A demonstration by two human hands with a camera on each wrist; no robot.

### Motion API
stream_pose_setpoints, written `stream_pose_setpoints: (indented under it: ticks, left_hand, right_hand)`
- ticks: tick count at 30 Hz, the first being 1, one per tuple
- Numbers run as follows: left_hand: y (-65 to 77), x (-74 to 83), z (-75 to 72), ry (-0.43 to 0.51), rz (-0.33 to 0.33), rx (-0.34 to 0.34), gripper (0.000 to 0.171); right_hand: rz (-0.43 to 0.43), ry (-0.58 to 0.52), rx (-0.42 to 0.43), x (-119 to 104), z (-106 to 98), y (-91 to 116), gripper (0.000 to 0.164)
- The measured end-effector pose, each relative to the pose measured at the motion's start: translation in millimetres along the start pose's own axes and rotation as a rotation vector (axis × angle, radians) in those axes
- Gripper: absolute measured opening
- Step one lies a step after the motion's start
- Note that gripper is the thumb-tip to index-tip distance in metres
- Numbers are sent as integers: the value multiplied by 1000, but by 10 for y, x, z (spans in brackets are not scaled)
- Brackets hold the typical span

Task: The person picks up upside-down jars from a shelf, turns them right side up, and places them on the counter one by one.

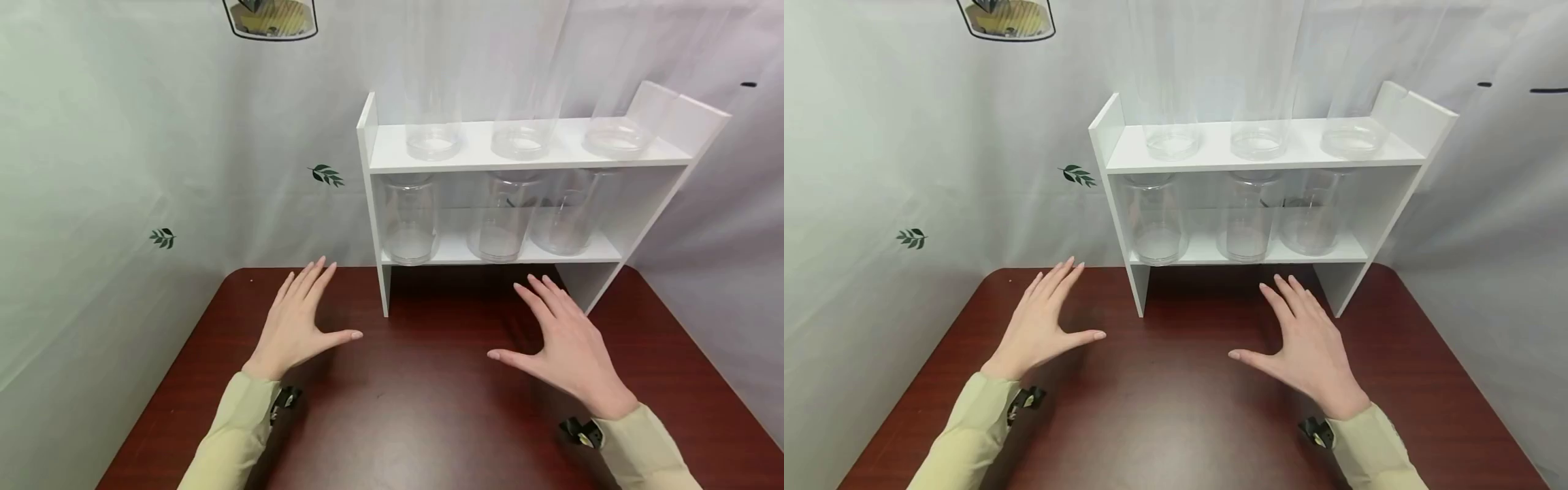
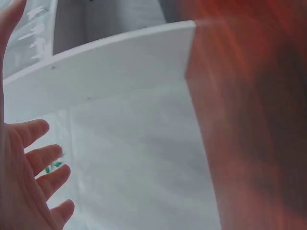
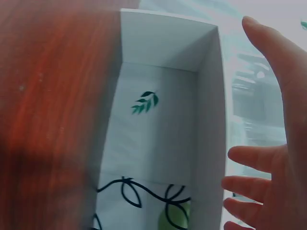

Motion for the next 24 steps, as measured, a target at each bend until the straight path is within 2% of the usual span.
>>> stream_pose_setpoints:
  ticks: [7,13,16,19,24]
  left_hand:
    - [-111,147,-178,116,13,67,114]
    - [-172,228,-306,349,-35,136,107]
    - [-207,264,-328,448,-45,190,100]
    - [-254,304,-337,519,-25,268,90]
    - [-362,353,-328,624,-2,381,76]
  right_hand:
    - [-5,-13,112,-14,-259,-58,106]
    - [-23,-55,231,-10,-551,-106,94]
    - [-32,-87,298,-4,-680,-121,85]
    - [-52,-113,375,-7,-786,-137,77]
    - [-62,-167,508,-46,-957,-179,75]
Point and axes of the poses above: each hand's wrist, its own y-axis away from the middle knuckle, its own z-axis out of the palm, x = y × z, the point moved 7 cm from there along -y, towards the middle knuckle, and after that the axes turned 6 degrees about -x, right-handed, at the moved point
